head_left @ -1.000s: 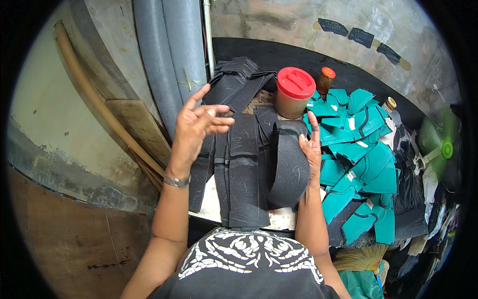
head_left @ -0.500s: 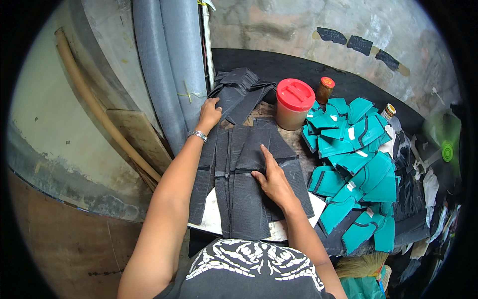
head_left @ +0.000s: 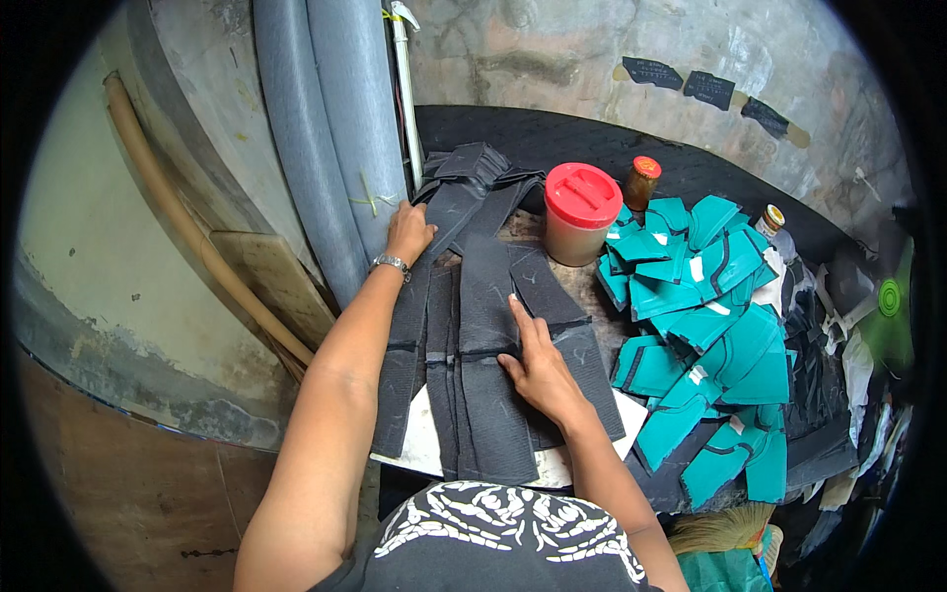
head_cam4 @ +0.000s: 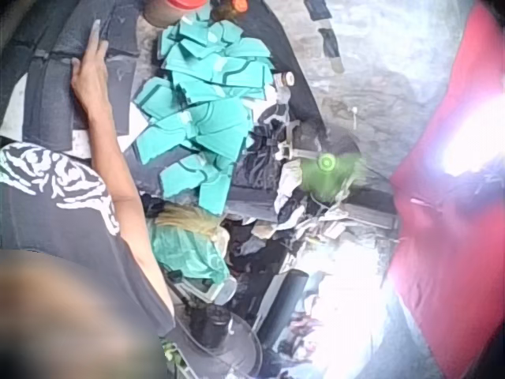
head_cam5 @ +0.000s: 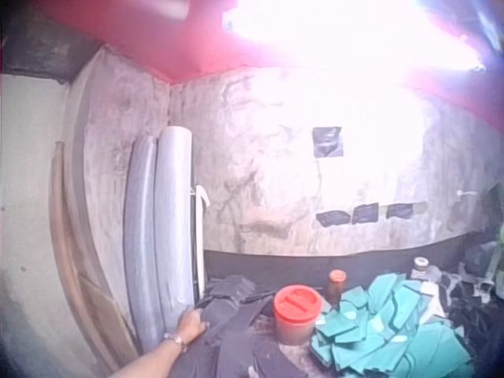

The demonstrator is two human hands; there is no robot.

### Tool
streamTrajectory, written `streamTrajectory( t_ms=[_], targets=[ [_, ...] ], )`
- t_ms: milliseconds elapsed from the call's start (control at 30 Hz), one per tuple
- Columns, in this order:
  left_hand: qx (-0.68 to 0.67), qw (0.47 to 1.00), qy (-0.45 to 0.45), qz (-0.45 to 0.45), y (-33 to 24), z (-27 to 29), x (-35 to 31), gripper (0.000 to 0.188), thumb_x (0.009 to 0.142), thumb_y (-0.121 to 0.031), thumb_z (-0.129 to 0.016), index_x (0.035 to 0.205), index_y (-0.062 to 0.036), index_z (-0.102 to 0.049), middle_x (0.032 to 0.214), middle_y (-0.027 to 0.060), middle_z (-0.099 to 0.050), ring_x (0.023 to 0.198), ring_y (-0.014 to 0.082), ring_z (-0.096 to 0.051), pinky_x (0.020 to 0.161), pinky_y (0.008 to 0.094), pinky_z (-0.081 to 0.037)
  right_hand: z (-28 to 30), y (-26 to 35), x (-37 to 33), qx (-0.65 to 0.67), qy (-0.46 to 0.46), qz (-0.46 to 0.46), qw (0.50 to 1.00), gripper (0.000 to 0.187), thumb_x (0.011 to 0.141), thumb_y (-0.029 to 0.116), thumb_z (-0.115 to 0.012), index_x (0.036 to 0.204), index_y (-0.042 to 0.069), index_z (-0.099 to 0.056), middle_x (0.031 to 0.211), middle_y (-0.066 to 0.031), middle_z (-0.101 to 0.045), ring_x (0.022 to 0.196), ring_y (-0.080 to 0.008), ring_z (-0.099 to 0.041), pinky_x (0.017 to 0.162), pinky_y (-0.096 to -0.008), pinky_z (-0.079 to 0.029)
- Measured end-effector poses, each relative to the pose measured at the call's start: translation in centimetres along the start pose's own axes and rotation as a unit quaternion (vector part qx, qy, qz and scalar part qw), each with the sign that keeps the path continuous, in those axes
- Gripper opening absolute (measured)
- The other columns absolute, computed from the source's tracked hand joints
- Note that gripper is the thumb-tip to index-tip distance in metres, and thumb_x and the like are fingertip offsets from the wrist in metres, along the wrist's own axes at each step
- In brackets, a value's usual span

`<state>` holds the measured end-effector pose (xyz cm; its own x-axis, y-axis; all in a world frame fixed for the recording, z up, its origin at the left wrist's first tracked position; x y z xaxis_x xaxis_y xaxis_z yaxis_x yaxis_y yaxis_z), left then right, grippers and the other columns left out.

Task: The person folds multiple teal and black fabric pieces one at a time on a worktable, smoothing each piece and stacking them into separate piles. The person also closes a container with a red lid during the process.

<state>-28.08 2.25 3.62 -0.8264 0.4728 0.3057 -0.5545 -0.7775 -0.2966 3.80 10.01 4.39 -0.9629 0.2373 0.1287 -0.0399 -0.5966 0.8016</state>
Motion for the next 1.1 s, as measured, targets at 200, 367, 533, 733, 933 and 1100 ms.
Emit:
streamTrajectory(
  t_ms=[200, 367, 533, 733, 933, 1100],
  targets=[
    [0.089, 0.984, -0.086, -0.127, -2.6, 1.0, -0.9, 0.014, 0.086, -0.010, -0.063, 0.097, -0.0009, -0.067, 0.105, 0.0196, -0.058, 0.094, 0.0372, -0.063, 0.085, 0.0454, -0.051, 0.2, 0.8, -0.3, -0.051, -0.032, 0.061, 0.996, 0.070, 0.088, 0.006, -0.064, 0.149, 0.015, -0.032, 0.116, -0.0217, -0.047, 0.094, -0.0442, -0.061, 0.083, -0.0488, -0.053],
    [0.131, 0.964, -0.125, -0.194, -4.4, 1.9, -1.2, 0.011, 0.086, -0.007, -0.058, 0.087, -0.0029, -0.068, 0.093, 0.0161, -0.062, 0.087, 0.0325, -0.064, 0.077, 0.0449, -0.049, -0.1, 1.6, -0.3, -0.077, -0.022, 0.103, 0.991, 0.063, 0.089, 0.002, -0.059, 0.147, 0.013, -0.036, 0.109, -0.0181, -0.051, 0.092, -0.0408, -0.062, 0.077, -0.0486, -0.053],
    [0.083, 0.952, -0.181, -0.232, -6.6, 5.0, -1.0, 0.010, 0.082, -0.008, -0.062, 0.083, -0.0049, -0.072, 0.079, 0.0154, -0.063, 0.077, 0.0328, -0.065, 0.071, 0.0449, -0.050, 1.0, 2.1, -0.5, -0.080, -0.089, 0.127, 0.985, 0.034, 0.091, 0.006, -0.059, 0.124, 0.006, -0.050, 0.100, -0.0163, -0.053, 0.082, -0.0392, -0.062, 0.068, -0.0475, -0.053],
    [-0.184, 0.954, -0.209, -0.111, -6.8, 10.1, 0.2, 0.010, 0.082, -0.005, -0.061, 0.083, -0.0009, -0.070, 0.078, 0.0131, -0.064, 0.073, 0.0264, -0.065, 0.065, 0.0371, -0.051, 2.9, 2.1, -0.7, -0.028, -0.187, 0.162, 0.969, 0.016, 0.091, 0.011, -0.064, 0.092, 0.002, -0.050, 0.090, -0.0149, -0.052, 0.072, -0.0392, -0.061, 0.063, -0.0459, -0.051],
    [-0.649, 0.757, 0.079, 0.021, -8.8, 9.0, -6.6, 0.084, 0.082, 0.008, -0.056, 0.151, -0.0174, -0.016, 0.114, 0.0139, -0.064, 0.085, 0.0130, -0.062, 0.072, 0.0240, -0.052, 3.6, -0.8, -0.1, 0.131, -0.186, 0.053, 0.972, 0.015, 0.097, 0.014, -0.060, 0.104, 0.002, -0.053, 0.074, -0.0087, -0.050, 0.058, -0.0208, -0.052, 0.057, -0.0348, -0.044],
    [-0.722, 0.677, 0.124, -0.071, -13.6, 10.8, -17.6, 0.108, 0.077, 0.013, -0.052, 0.157, -0.0241, 0.011, 0.149, 0.0239, -0.039, 0.089, 0.0106, -0.061, 0.076, 0.0230, -0.052, 3.5, -2.2, 0.4, 0.451, -0.130, 0.008, 0.883, 0.064, 0.099, 0.019, -0.059, 0.153, 0.011, -0.025, 0.084, 0.0009, -0.050, 0.071, -0.0085, -0.046, 0.065, -0.0267, -0.041]
  ],
)
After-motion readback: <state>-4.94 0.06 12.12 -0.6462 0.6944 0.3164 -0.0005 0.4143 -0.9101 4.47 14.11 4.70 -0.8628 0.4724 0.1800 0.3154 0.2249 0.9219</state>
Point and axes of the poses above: each hand's wrist, its own x-axis towards the middle knuckle, its own z-axis out of the back of the hand, y = z × x, the point moved 10 cm from there along x, towards the middle knuckle
